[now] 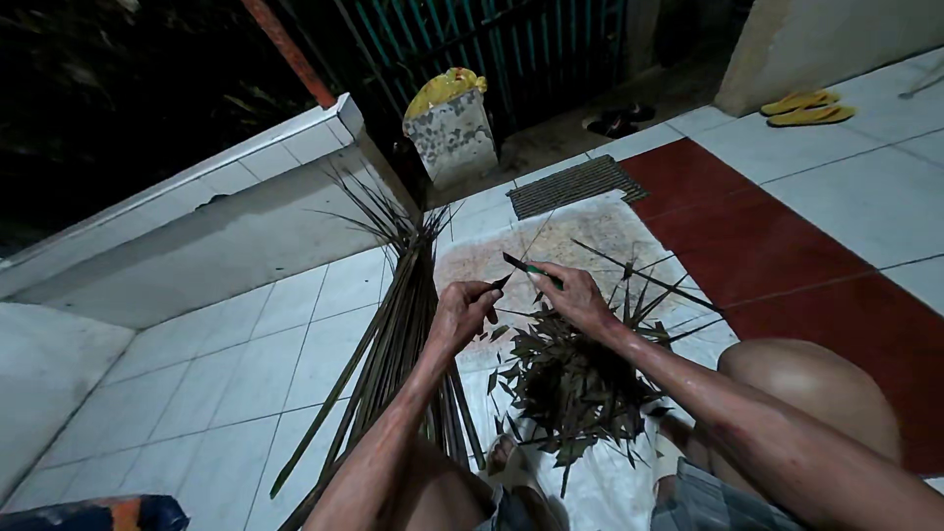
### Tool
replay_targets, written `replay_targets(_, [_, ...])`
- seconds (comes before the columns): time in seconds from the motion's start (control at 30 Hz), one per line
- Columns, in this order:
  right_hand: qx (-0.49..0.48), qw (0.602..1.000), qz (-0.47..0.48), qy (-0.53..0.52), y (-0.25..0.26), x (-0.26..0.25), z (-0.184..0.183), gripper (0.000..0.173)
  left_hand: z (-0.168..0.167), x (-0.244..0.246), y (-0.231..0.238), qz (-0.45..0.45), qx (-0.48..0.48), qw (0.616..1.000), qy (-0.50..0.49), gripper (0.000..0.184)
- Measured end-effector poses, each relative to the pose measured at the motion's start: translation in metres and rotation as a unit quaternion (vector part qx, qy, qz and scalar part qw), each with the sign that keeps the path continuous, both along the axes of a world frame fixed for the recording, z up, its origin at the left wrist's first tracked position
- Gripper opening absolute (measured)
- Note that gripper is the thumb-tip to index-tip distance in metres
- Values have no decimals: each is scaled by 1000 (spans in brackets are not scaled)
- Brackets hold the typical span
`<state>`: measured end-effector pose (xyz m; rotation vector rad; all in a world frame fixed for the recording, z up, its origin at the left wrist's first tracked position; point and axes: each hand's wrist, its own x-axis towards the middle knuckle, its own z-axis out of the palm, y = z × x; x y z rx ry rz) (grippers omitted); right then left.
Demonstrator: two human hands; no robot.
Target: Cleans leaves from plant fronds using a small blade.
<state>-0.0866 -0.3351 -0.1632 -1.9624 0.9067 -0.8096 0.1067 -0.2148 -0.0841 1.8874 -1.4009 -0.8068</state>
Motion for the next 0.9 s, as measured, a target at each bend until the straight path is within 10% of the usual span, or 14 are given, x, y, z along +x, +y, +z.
replay_targets(0.23, [27,994,-100,-34,-29,-13,5,37,1,1,3,0,17,1000,-4,26])
replay_targets(0.53, [162,969,111,-150,-5,-3,7,38,4,-7,0,-1,40,998,38,28])
replay_targets(0.9, [171,965,88,-181,-15,1,2,31,-9,11,4,-68,38,994,71,28])
